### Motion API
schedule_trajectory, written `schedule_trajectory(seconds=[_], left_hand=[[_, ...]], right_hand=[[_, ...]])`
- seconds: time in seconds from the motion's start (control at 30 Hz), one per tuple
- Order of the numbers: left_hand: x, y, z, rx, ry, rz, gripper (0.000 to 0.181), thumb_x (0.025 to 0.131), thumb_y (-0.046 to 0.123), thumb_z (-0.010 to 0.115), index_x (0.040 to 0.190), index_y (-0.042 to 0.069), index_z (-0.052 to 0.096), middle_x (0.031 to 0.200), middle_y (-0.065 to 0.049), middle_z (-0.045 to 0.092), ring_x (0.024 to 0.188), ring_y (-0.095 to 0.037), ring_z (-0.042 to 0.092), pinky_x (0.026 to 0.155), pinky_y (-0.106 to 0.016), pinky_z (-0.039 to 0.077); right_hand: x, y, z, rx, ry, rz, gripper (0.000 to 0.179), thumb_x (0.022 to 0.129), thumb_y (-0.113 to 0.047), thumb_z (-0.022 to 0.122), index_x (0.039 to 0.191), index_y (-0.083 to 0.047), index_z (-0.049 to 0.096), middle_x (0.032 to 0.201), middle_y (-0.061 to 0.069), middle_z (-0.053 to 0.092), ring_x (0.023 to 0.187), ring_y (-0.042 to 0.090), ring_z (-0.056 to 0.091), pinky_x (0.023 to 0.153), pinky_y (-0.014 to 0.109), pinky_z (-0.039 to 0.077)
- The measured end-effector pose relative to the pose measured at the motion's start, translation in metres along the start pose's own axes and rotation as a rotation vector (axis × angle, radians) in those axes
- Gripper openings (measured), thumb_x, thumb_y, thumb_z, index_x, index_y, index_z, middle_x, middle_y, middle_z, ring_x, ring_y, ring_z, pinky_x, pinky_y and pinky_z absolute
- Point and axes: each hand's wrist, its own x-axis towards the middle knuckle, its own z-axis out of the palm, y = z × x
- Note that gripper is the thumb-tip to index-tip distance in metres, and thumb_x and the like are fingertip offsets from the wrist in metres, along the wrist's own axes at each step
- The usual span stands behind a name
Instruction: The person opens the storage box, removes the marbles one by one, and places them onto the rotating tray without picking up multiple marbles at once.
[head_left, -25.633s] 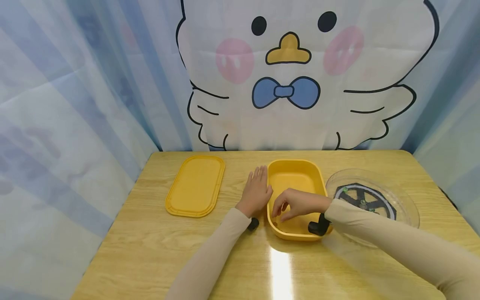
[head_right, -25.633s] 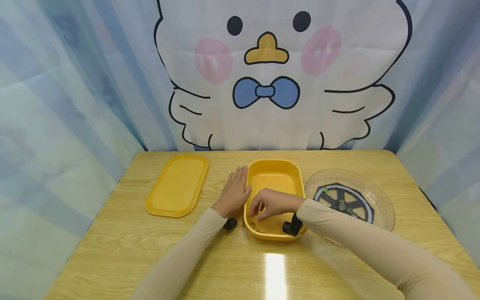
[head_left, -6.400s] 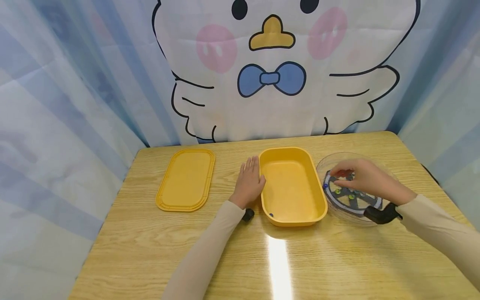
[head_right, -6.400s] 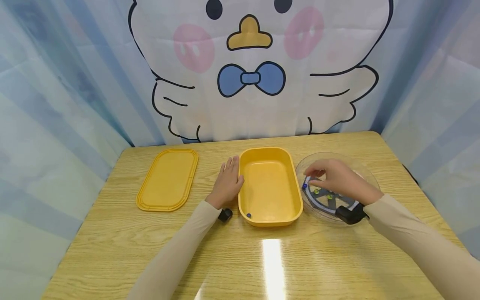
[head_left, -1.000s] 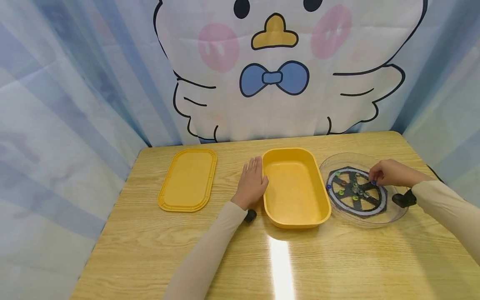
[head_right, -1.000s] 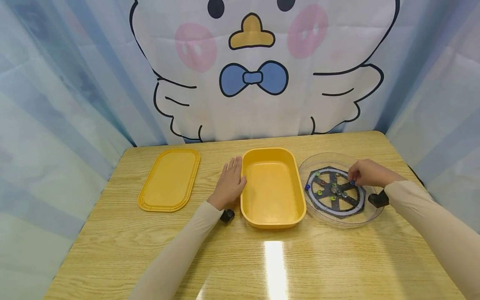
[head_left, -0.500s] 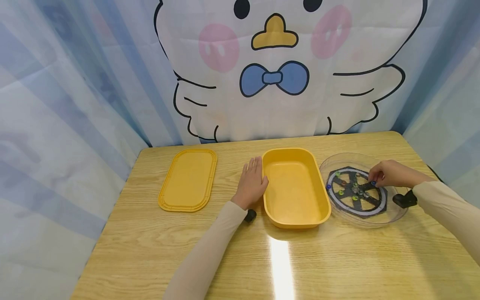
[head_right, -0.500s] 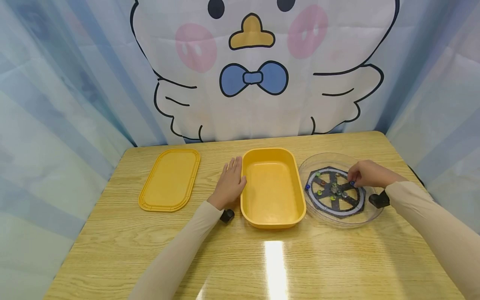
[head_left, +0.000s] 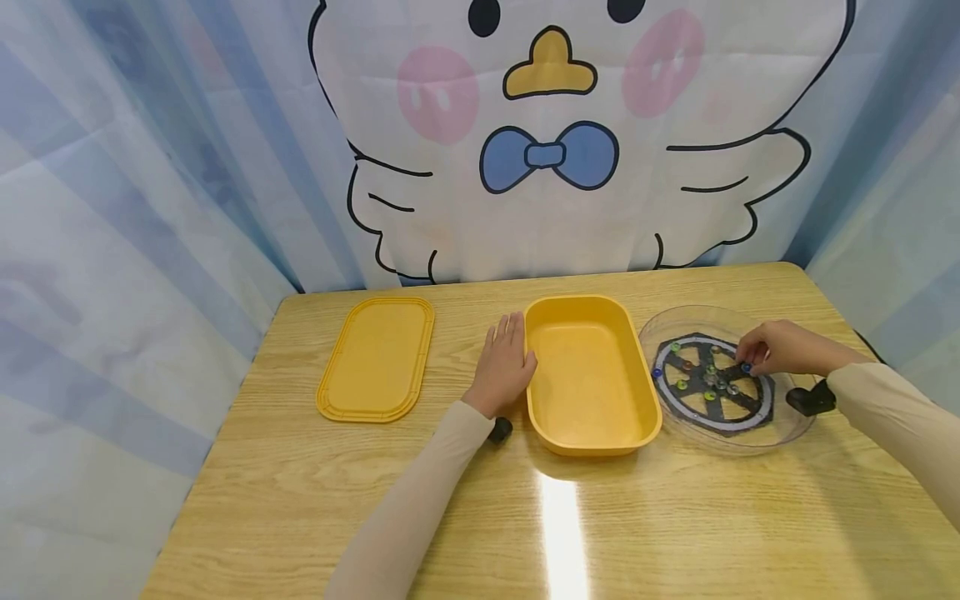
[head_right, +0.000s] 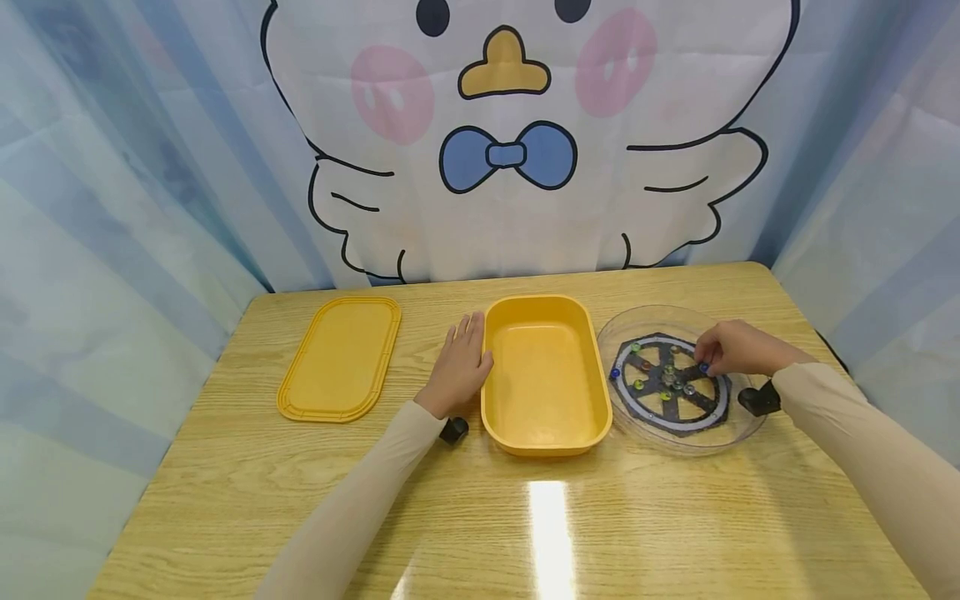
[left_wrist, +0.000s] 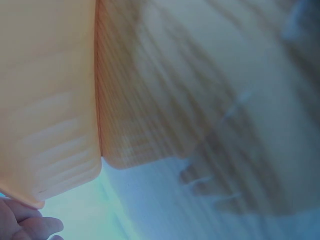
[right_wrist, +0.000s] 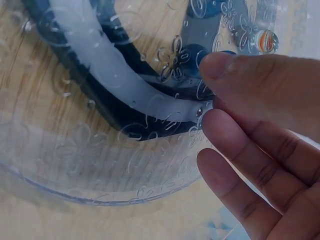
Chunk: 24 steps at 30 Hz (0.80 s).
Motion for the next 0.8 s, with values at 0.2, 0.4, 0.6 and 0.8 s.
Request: schedule_trajectory(seconds=[0.2,0.4,0.6,0.8], left_hand=[[0.001,0.001,-0.001,0.003,-0.002,0.003,0.063,0.101,0.028,0.032,0.152,0.004,0.004,0.159,-0.013,0.011,0.148,-0.027,0.007,0.121,-0.041,0.006],[0.001,0.001,-0.002,0.016,-0.009,0.005,0.063,0.101,0.028,0.032,0.151,0.003,0.005,0.159,-0.013,0.011,0.148,-0.026,0.007,0.121,-0.041,0.006],[0.0,0.001,-0.002,0.031,-0.016,-0.001,0.063,0.101,0.029,0.032,0.151,0.004,0.004,0.159,-0.013,0.011,0.148,-0.025,0.006,0.121,-0.041,0.006],[0.0,0.001,-0.003,0.026,-0.012,0.0,0.063,0.101,0.029,0.032,0.151,0.004,0.005,0.159,-0.013,0.011,0.148,-0.026,0.006,0.121,-0.041,0.006]], right_hand=[[-0.002,0.0,-0.001,0.003,0.0,-0.003,0.015,0.076,-0.005,0.073,0.09,-0.008,0.07,0.084,-0.003,0.066,0.069,0.001,0.056,0.061,0.021,0.05],[-0.006,-0.002,-0.007,0.0,0.031,0.01,0.02,0.075,-0.007,0.074,0.094,-0.004,0.07,0.087,0.001,0.067,0.073,0.01,0.06,0.063,0.025,0.052],[-0.011,-0.003,-0.015,0.005,0.09,0.019,0.024,0.078,-0.007,0.072,0.1,0.0,0.068,0.09,0.005,0.068,0.075,0.012,0.061,0.066,0.03,0.055],[-0.016,-0.008,-0.02,0.03,0.121,0.038,0.026,0.079,-0.006,0.071,0.104,0.0,0.067,0.094,0.007,0.068,0.076,0.007,0.061,0.069,0.032,0.056]])
